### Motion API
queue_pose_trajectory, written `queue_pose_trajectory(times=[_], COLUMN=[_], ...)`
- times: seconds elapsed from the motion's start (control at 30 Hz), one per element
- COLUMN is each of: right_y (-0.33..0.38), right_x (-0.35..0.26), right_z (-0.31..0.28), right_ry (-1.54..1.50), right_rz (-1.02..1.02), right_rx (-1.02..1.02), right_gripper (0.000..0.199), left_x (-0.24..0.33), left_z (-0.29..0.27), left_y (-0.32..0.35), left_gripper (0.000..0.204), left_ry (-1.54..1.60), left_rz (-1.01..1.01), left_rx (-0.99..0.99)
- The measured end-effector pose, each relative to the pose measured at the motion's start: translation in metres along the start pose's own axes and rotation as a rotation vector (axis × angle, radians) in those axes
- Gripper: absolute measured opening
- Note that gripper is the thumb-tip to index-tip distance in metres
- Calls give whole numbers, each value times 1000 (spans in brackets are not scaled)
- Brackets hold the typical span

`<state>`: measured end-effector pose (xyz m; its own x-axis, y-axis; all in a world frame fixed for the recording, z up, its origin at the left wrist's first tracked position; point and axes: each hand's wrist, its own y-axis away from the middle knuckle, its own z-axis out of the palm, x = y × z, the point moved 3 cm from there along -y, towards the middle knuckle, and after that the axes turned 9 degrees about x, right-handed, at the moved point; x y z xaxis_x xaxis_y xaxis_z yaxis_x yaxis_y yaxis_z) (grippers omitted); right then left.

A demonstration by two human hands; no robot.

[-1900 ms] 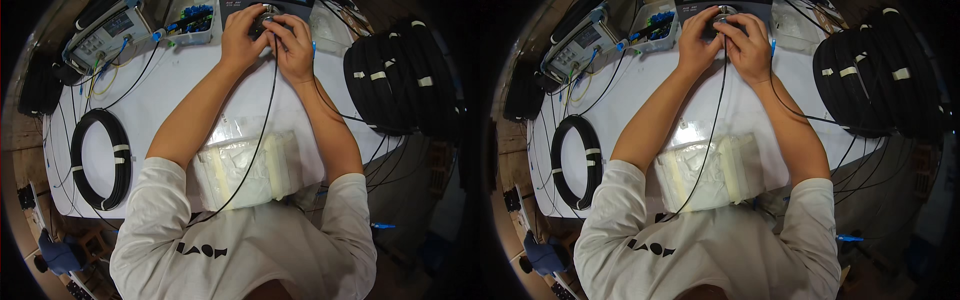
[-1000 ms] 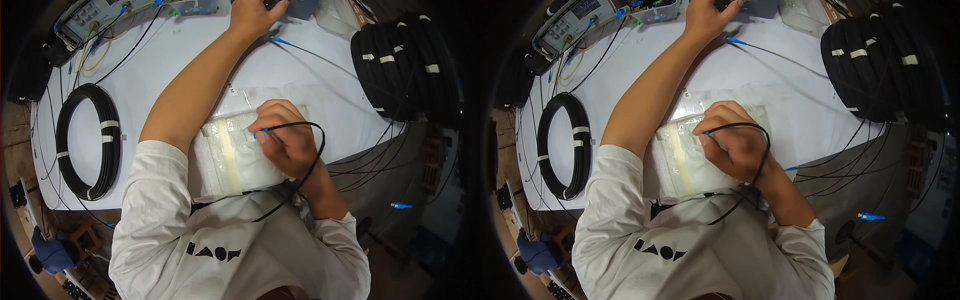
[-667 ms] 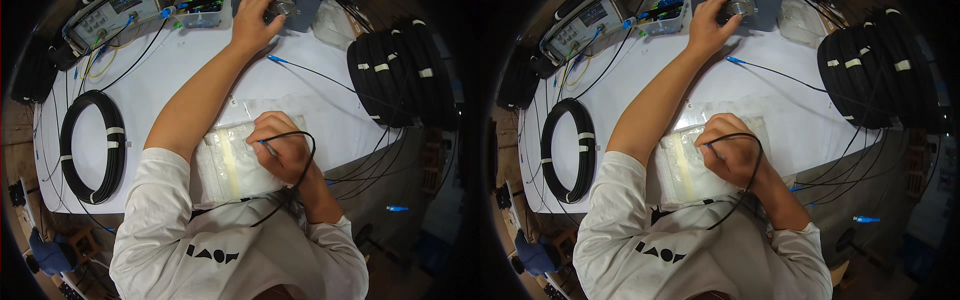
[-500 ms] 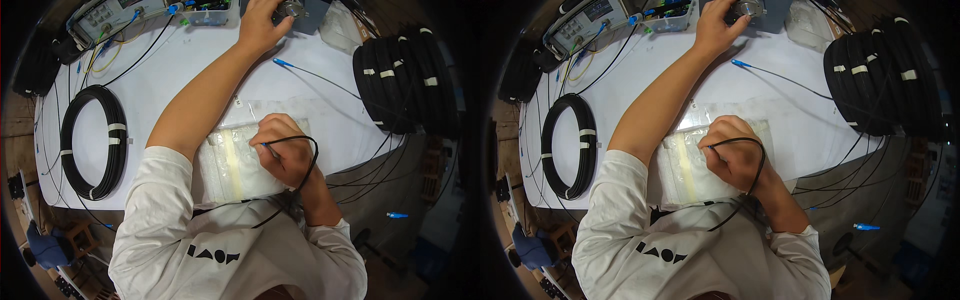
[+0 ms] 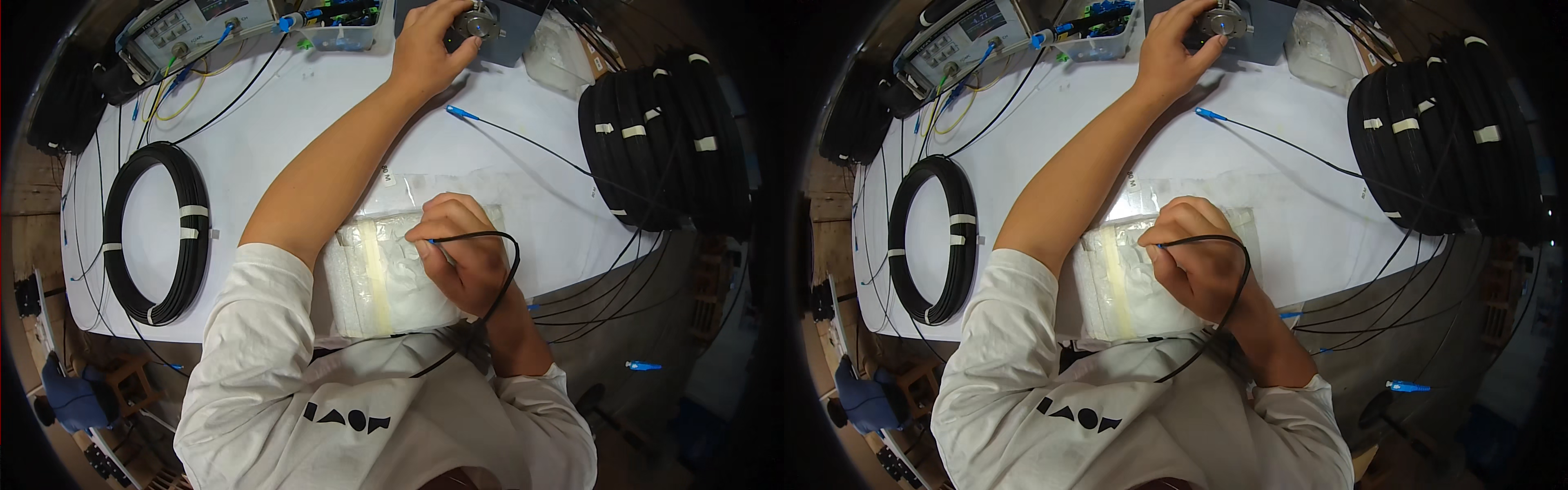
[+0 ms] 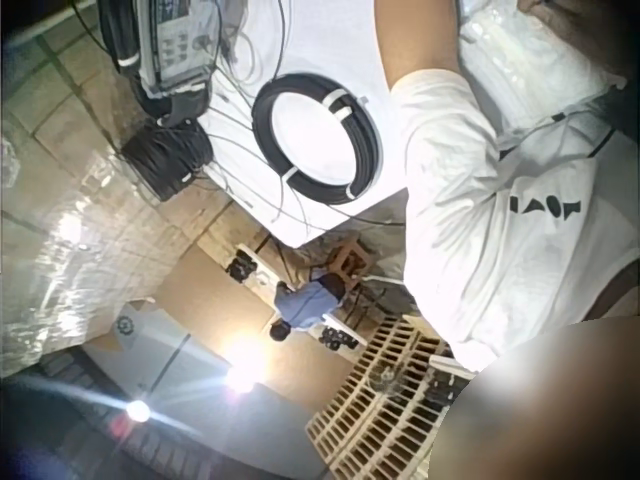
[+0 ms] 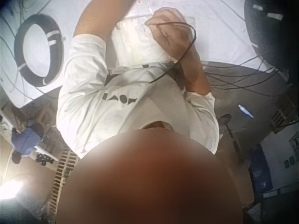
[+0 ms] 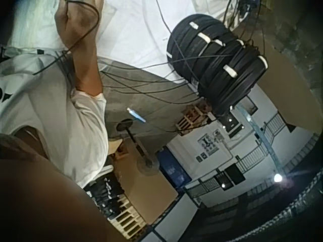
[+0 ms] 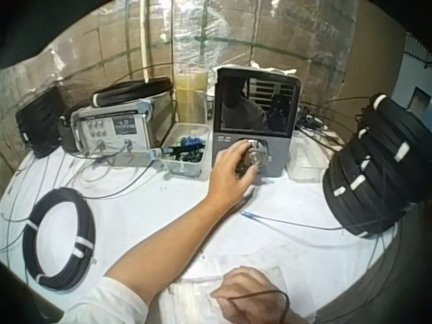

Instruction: Measure and test optical fiber cables using a probe and electronic testing equipment.

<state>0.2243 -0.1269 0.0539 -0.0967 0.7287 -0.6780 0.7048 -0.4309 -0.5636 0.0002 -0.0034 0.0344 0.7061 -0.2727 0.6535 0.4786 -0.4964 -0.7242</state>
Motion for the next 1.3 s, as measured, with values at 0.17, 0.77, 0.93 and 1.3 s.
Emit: queue_pose_trajectory(times=[0.17, 0.77, 0.93, 1.3], right_y=[2, 5, 3, 3], right_x=[3, 4, 4, 4], right_z=[-1, -3, -2, -1], right_ry=[-4, 3, -3, 3], right_rz=[-36, 7, 12, -10], right_rx=[-53, -27, 6, -33], right_gripper=[14, 16, 17, 19], left_x=[4, 2, -1, -17], left_z=[0, 3, 2, 11], left_y=[-1, -1, -2, 3], left_gripper=[59, 60, 60, 57], left_ry=[20, 23, 31, 16], left_rz=[13, 22, 2, 145], left_rx=[-7, 2, -17, 138])
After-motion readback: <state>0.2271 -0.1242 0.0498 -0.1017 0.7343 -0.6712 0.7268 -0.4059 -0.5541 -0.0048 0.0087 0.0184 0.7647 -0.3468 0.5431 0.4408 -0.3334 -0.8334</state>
